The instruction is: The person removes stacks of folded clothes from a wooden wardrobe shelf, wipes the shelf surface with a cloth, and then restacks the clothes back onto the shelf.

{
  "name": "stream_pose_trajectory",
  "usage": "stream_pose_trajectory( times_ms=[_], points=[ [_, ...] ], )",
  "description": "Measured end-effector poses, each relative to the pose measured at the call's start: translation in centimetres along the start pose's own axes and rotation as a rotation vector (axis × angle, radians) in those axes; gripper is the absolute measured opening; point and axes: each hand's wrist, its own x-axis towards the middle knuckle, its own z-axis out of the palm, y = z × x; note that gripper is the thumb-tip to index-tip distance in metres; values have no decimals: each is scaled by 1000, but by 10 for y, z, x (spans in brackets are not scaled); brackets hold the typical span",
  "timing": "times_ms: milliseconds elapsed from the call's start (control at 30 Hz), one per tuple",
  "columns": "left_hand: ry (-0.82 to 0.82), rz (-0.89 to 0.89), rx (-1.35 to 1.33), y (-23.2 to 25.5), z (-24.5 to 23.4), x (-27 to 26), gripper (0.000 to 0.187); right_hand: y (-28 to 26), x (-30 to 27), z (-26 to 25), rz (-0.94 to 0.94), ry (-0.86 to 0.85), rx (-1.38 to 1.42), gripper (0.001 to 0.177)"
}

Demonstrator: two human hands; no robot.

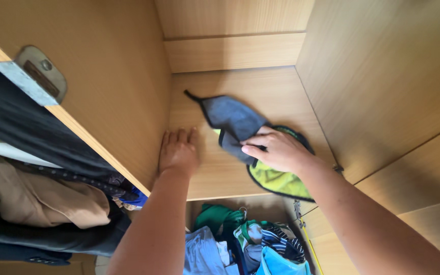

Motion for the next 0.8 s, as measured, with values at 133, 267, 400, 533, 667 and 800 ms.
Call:
stream_pose_trajectory(
  times_ms=[133, 267, 400, 533, 667, 800],
  points=[
    [-33, -13, 8, 1, -6, 1, 61, 23, 13, -8, 160, 119, -174, 47],
    [-21, -13, -18, 0, -2, 1, 58, 39, 15, -8, 496, 285, -309, 46],
    [9, -5, -46, 1, 5, 0, 55, 12, 8, 12, 483, 191, -382, 55],
    [36, -6, -45, 1, 9, 1, 55, 9, 6, 35, -195, 554, -274, 50],
    [25, 5, 10, 0, 6, 3, 59, 32, 20, 34, -5, 582, -310, 37],
    [-124, -247, -300, 6, -23, 17, 48, 58, 44, 17, 40, 472, 80, 46]
  ],
)
